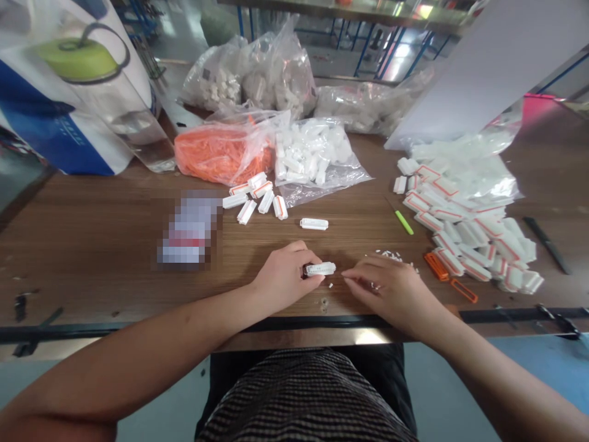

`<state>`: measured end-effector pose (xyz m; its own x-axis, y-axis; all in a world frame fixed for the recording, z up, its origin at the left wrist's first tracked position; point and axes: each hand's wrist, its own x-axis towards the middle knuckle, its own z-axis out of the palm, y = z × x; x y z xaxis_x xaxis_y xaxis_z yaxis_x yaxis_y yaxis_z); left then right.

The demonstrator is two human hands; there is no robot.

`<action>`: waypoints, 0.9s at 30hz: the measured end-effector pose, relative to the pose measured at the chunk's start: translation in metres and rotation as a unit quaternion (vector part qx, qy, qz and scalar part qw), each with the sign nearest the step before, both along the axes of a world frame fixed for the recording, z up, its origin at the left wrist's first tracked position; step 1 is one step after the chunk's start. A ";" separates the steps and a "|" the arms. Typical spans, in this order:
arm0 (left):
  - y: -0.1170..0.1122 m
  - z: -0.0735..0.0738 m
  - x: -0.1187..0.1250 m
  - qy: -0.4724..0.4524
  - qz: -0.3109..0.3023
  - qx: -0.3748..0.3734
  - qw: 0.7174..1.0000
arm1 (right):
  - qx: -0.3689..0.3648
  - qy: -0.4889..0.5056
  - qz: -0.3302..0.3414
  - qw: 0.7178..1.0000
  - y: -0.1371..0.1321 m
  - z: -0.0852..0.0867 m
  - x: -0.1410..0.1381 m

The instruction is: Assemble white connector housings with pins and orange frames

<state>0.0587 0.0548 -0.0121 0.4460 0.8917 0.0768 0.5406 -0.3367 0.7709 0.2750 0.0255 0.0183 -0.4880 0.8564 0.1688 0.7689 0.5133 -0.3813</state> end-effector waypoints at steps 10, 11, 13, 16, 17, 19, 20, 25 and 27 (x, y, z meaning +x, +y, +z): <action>0.001 0.001 0.001 0.017 -0.008 0.027 0.999 | -0.058 -0.048 -0.084 0.994 -0.015 -0.018 -0.025; 0.001 0.000 0.001 0.018 -0.009 0.027 0.999 | -0.053 -0.046 -0.086 0.994 -0.016 -0.019 -0.026; 0.001 0.000 0.001 0.020 -0.011 0.025 0.999 | -0.048 -0.039 -0.092 0.994 -0.018 -0.021 -0.027; 0.001 -0.001 0.000 0.015 -0.016 0.023 0.999 | -0.076 0.007 -0.096 0.992 -0.018 -0.018 -0.026; 0.001 -0.002 0.000 0.012 -0.017 0.025 0.999 | -0.091 0.034 -0.095 0.991 -0.017 -0.017 -0.025; 0.000 -0.001 0.000 0.011 -0.015 0.024 1.000 | -0.110 0.091 -0.096 0.985 -0.014 -0.013 -0.023; 0.000 -0.001 0.000 0.010 -0.013 0.021 1.000 | -0.110 0.114 -0.100 0.982 -0.011 -0.012 -0.022; -0.001 -0.001 -0.001 0.002 -0.015 0.012 1.000 | -0.078 0.144 -0.119 0.979 -0.001 -0.010 -0.019; -0.001 -0.001 -0.002 -0.002 -0.017 0.017 1.000 | -0.077 0.136 -0.115 0.981 0.001 -0.012 -0.020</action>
<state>0.0571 0.0542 -0.0132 0.4764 0.8726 0.1078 0.5255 -0.3808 0.7608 0.2550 0.0261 0.0061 -0.2344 0.9639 0.1265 0.7161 0.2592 -0.6480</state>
